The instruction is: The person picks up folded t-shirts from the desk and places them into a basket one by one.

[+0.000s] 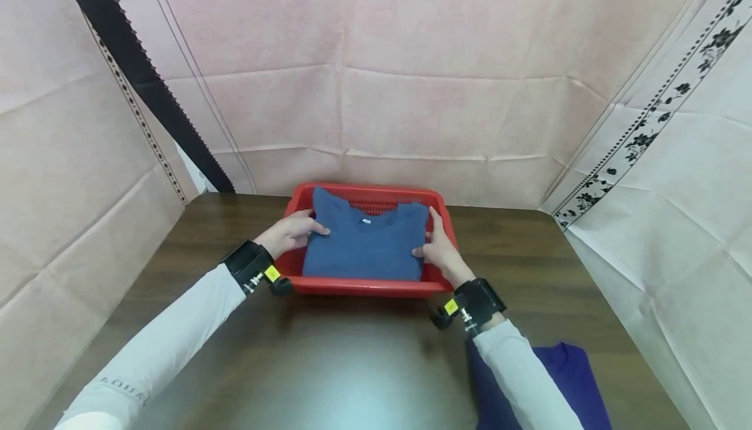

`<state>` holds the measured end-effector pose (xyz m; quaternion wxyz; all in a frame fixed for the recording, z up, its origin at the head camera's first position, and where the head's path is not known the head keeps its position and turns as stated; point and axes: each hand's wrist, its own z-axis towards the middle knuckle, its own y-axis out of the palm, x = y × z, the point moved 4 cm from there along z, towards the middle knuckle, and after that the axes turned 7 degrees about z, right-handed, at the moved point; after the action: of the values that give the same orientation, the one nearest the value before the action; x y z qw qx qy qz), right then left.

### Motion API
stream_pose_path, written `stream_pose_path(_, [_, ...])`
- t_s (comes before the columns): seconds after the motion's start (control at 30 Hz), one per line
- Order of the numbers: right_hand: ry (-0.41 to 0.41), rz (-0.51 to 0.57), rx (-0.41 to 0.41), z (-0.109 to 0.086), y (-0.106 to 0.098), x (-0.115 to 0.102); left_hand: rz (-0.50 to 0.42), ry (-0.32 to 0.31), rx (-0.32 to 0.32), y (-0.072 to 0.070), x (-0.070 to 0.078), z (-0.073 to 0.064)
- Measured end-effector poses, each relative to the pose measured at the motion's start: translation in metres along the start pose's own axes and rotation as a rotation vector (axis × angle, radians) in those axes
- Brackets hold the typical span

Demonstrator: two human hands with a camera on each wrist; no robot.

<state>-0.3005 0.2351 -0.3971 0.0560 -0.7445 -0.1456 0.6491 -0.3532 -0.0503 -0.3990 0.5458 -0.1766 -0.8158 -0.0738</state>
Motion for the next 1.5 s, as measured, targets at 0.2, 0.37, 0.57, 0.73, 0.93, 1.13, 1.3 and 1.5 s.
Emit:
stream_pose_path(0.2, [-0.413,-0.762,-0.001,-0.017,0.015,-0.018,0.911,0.437,0.145,0.011,0.018,-0.027])
stream_pose_path(0.37, [-0.352,-0.853,-0.354,-0.017,0.026,-0.003,1.451,0.37,-0.187,0.035,-0.004,-0.032])
stream_pose_path(0.57, [-0.151,-0.878,-0.484,-0.016,0.027,0.014,1.596,0.196,-0.32,0.046,-0.018,-0.032])
stream_pose_path(0.73, [-0.118,-0.884,-0.477,-0.017,0.029,0.013,1.63,0.174,-0.34,0.05,-0.019,-0.029])
stream_pose_path(0.93, [-0.244,-0.855,-0.342,-0.016,0.027,-0.001,1.525,0.309,-0.224,0.048,-0.005,-0.03])
stream_pose_path(1.13, [-0.438,-0.768,-0.029,-0.045,0.013,-0.034,1.19,0.659,0.098,0.072,0.029,-0.08])
stream_pose_path(1.3, [-0.505,-0.808,0.124,-0.099,-0.005,-0.037,1.012,0.752,0.095,0.116,0.024,-0.12])
stream_pose_path(1.5, [-0.476,-0.883,0.337,-0.157,-0.052,0.004,0.966,0.767,0.019,0.173,-0.014,-0.122])
